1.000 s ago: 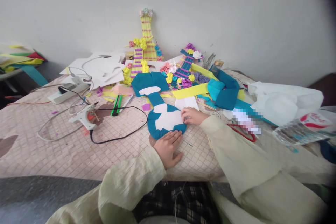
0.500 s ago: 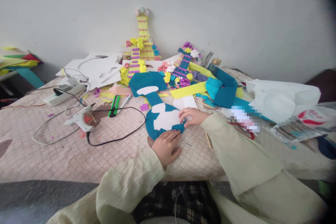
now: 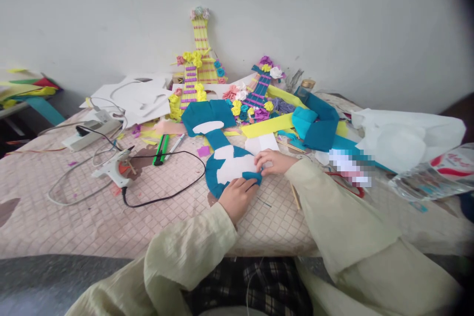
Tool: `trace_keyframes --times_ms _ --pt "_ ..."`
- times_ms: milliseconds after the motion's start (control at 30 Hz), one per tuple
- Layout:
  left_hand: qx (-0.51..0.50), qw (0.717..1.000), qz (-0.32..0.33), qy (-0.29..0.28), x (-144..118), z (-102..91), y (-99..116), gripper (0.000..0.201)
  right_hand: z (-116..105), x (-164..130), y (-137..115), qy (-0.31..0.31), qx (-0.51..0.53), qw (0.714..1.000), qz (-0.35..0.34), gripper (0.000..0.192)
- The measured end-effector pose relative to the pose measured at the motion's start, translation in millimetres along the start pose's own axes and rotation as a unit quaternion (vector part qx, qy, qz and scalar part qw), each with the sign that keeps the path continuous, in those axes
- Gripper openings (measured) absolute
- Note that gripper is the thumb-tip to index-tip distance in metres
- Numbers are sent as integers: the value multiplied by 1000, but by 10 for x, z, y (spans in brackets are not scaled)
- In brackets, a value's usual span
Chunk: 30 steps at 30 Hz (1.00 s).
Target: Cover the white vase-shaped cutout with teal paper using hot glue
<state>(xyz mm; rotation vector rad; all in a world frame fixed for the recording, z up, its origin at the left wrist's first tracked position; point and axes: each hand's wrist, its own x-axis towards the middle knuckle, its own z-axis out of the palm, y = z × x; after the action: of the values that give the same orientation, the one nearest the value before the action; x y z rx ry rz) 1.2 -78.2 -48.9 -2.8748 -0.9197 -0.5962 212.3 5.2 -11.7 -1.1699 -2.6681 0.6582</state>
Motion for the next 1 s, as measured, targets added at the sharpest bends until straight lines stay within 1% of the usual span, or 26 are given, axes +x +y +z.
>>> trace_keyframes --times_ms 200,500,733,800,900,1000 --pt "-10 1000 -23 -19 11 16 -6 33 34 36 3 -4 -2 1000 5 13" --pt "5 998 -33 -49 32 2 0 34 92 117 39 1 -1 1000 24 14" --pt "9 998 -37 -42 37 -9 10 32 89 163 -39 -17 -6 998 54 14" --pt "16 998 -34 -44 38 -16 13 32 85 158 -75 -26 -9 997 70 18" --pt "33 998 -14 -50 30 -14 9 34 65 174 -106 -45 -17 994 100 31" --pt "53 997 0 -50 15 9 -7 34 12 284 -129 -87 -38 988 125 37"
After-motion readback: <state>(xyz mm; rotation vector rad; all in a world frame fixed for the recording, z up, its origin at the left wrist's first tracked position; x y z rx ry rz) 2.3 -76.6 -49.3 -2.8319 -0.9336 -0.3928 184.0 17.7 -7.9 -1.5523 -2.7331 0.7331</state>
